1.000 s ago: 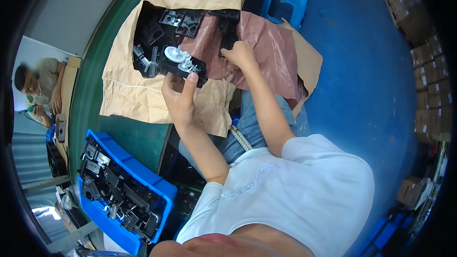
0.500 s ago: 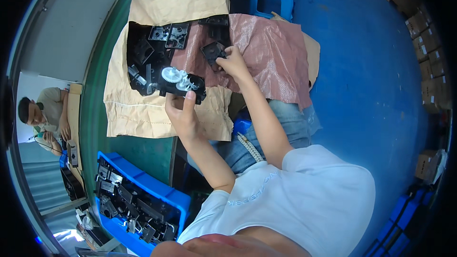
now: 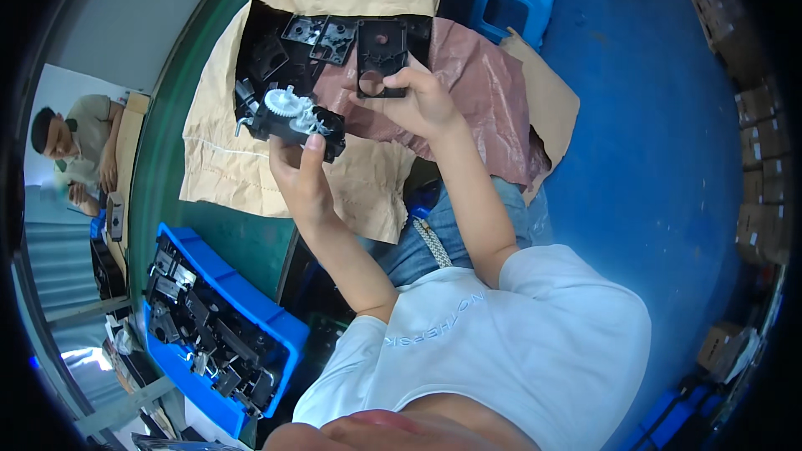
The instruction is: Assembling mechanical parts on a factory production line.
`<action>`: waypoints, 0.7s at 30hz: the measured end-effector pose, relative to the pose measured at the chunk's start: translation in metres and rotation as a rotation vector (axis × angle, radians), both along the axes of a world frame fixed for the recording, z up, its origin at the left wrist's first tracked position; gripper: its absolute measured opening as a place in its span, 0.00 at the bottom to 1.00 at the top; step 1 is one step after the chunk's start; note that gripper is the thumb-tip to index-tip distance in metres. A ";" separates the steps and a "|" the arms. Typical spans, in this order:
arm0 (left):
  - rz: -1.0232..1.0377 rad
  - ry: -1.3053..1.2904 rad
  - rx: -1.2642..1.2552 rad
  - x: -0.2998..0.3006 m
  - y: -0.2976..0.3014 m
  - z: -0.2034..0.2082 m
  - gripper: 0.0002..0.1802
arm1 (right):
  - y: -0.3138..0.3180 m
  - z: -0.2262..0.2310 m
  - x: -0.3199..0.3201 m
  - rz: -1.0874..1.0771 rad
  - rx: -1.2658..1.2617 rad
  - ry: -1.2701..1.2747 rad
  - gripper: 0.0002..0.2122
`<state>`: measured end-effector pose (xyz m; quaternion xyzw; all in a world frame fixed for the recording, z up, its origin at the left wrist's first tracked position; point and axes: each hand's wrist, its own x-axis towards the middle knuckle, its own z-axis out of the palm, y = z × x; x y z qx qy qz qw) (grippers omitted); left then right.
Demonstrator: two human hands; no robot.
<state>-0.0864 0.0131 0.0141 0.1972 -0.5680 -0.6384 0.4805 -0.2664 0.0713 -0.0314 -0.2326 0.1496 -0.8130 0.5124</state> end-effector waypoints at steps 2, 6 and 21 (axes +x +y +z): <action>0.028 -0.030 -0.020 0.000 0.000 -0.001 0.31 | 0.001 0.016 0.010 0.027 -0.046 -0.027 0.27; 0.041 -0.106 -0.047 -0.003 0.005 -0.005 0.31 | 0.005 0.018 0.016 -0.057 -0.037 0.057 0.24; -0.009 -0.114 -0.076 0.001 0.012 0.002 0.26 | 0.019 0.047 0.053 -0.346 0.169 0.853 0.24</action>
